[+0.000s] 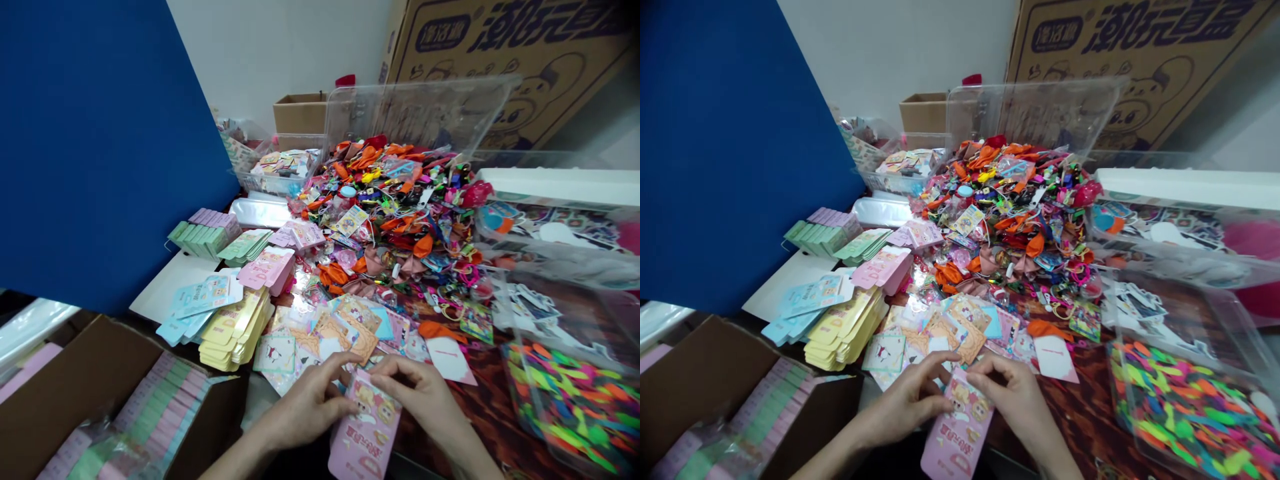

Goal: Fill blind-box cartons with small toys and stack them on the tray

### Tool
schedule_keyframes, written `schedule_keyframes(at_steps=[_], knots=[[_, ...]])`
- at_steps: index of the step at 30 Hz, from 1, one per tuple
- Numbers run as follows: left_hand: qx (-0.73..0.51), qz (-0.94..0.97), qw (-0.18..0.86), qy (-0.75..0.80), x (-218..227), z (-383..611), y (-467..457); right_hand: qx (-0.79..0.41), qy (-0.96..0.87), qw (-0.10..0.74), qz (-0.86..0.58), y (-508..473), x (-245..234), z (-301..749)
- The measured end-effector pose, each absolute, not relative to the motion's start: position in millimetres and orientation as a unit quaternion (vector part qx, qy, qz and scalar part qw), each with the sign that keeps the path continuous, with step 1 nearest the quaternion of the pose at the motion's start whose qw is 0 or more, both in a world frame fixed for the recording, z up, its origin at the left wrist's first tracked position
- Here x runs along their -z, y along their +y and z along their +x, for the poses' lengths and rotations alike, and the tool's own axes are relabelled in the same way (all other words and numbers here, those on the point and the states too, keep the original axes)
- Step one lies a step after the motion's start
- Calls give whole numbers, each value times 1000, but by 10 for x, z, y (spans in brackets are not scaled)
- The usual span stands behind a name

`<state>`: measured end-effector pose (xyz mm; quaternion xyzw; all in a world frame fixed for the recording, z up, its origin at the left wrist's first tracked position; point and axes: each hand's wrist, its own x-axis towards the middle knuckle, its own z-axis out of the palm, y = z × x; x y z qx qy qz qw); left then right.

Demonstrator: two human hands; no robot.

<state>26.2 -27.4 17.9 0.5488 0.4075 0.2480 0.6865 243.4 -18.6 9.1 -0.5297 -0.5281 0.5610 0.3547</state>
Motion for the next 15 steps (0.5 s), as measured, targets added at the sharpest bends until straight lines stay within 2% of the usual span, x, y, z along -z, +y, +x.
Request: schedule_keyframes(at_steps=[10, 15], knots=[[-317, 487, 712, 395, -124, 258, -208, -526, -496, 383, -575, -388, -38, 2459], [-276, 534, 702, 382, -196, 262, -132, -532, -512, 379, -558, -485, -66, 2490]])
